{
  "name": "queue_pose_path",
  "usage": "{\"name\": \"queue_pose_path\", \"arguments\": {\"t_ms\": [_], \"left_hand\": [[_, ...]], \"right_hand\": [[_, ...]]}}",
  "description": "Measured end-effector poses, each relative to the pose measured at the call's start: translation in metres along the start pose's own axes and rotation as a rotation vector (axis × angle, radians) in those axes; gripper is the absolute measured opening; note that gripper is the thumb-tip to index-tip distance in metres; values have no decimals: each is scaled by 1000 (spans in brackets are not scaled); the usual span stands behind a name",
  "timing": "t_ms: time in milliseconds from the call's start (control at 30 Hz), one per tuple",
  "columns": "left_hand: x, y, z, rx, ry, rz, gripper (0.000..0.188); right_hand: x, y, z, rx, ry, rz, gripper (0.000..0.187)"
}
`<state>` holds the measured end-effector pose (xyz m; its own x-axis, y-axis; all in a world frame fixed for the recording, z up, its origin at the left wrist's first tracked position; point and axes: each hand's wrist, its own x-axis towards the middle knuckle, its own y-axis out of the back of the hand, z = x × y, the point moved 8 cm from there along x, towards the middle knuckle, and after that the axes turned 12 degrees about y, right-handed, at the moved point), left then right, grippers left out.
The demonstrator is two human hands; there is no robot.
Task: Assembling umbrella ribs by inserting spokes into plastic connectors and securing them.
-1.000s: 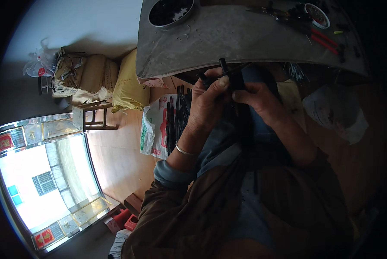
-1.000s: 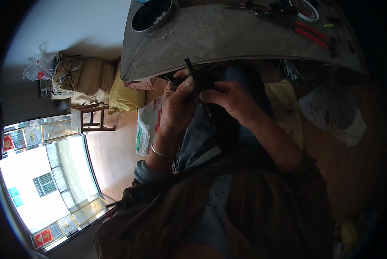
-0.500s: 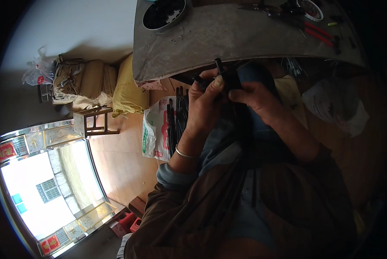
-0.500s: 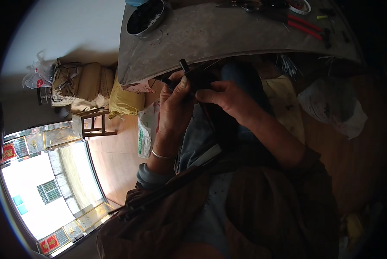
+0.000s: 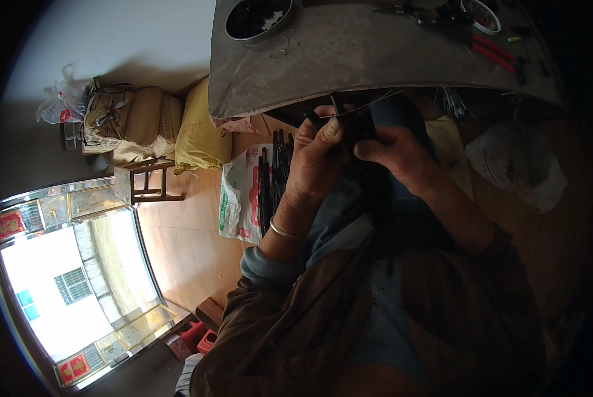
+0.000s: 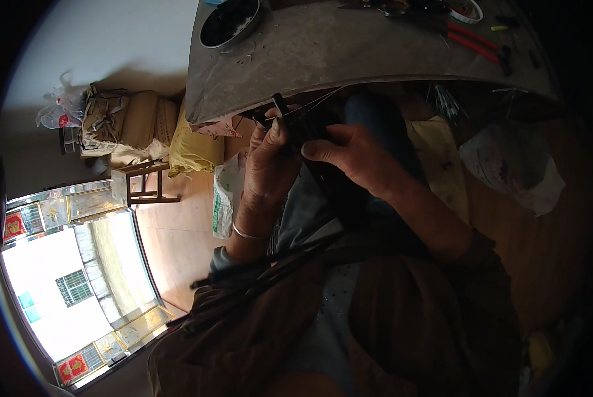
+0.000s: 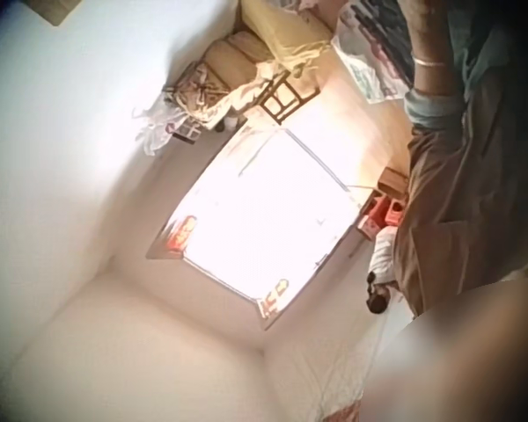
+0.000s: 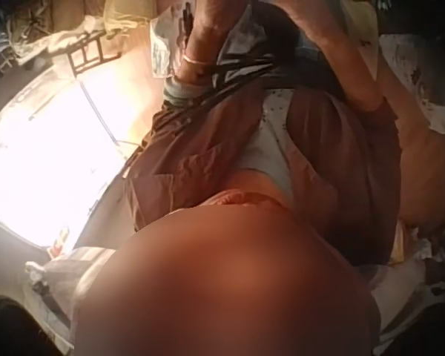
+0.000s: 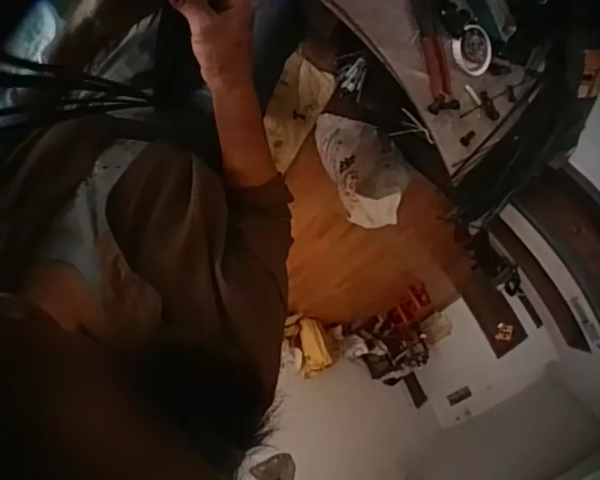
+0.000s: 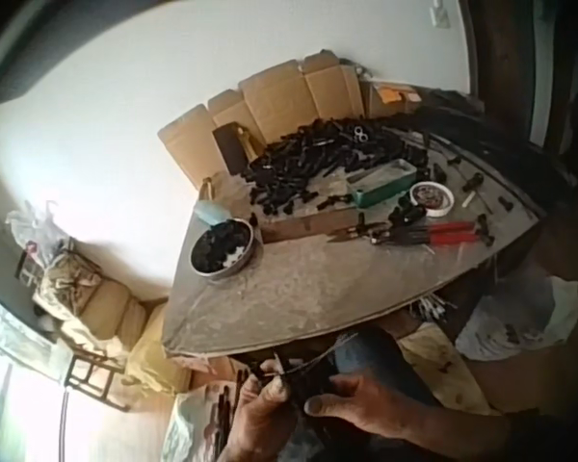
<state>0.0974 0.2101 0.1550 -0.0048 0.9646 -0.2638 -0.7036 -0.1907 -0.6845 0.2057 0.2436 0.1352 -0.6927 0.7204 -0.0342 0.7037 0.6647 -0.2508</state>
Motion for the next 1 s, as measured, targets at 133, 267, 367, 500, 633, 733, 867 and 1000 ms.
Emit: {"name": "queue_pose_path", "arguments": {"t_ms": [133, 267, 367, 500, 633, 733, 867, 1000], "left_hand": [[-5, -11, 0, 40, -9, -10, 23], [-8, -14, 4, 89, -19, 70, 18], [-8, -15, 9, 207, -82, 145, 15], [-11, -17, 18, 376, -73, 162, 18], [-3, 7, 36, 363, -213, 286, 46], [27, 4, 58, -166, -145, -9, 41], [40, -34, 53, 10, 108, -299, 38], [42, -35, 37, 307, 190, -280, 43]], "right_hand": [[-4, -4, -6, 49, -18, -71, 29], [-7, -4, -15, 18, -10, -27, 23], [-2, -4, -37, 27, 183, 27, 23], [5, -11, -36, 117, 253, 48, 30], [5, -22, -40, 210, 262, 60, 31], [5, -22, -45, 185, 275, 90, 33], [5, -25, -43, 174, 249, 107, 35], [2, -19, -39, 121, 218, 124, 26]]}}
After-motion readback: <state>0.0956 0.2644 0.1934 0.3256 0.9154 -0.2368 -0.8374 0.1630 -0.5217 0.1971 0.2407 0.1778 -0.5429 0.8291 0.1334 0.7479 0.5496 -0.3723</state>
